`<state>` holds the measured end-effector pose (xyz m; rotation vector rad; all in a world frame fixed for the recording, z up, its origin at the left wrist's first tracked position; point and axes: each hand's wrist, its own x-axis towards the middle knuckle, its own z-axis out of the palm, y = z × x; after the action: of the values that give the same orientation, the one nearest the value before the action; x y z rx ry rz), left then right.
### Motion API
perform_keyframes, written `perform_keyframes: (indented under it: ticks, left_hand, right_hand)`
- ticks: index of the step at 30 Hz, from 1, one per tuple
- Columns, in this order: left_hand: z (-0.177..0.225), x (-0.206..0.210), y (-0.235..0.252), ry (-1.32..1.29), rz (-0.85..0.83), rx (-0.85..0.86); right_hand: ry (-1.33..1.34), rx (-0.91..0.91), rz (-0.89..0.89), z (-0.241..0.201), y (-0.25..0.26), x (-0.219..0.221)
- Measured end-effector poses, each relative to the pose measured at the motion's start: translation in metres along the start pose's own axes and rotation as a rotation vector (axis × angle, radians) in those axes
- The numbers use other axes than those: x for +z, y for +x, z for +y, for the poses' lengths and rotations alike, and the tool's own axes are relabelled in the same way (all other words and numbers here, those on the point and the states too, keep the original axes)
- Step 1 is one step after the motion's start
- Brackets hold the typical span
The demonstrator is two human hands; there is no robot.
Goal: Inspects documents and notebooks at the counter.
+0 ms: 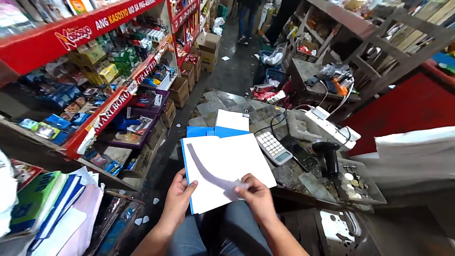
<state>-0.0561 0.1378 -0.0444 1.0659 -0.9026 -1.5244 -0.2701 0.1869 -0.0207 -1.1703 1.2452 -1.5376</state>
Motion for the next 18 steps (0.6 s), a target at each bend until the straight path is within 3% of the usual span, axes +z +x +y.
perform_keyframes:
  ticks: [2, 5, 8, 10, 12, 18]
  left_hand:
    - [0.001, -0.001, 0.000, 0.003, 0.006, -0.009]
    - [-0.001, -0.002, -0.001, 0.002, 0.013, -0.021]
    - [-0.002, 0.001, 0.000, 0.008, 0.011, -0.011]
    - [-0.001, 0.003, -0.001, 0.017, 0.010, -0.004]
    - [0.002, 0.006, -0.001, 0.024, 0.012, 0.007]
    - [0.005, 0.002, -0.002, 0.027, 0.003, 0.014]
  right_hand:
    - [-0.073, -0.054, 0.270, -0.004, 0.009, -0.022]
    - [-0.608, -0.259, 0.500, 0.006, 0.012, -0.054]
    - [-0.986, -0.602, 0.248, 0.012, -0.009, -0.039]
    - [-1.089, -0.675, -0.069, 0.012, -0.025, -0.005]
    - [-1.177, -0.737, -0.273, 0.013, -0.029, 0.019]
    - [-0.936, -0.647, -0.273, 0.017, -0.018, 0.030]
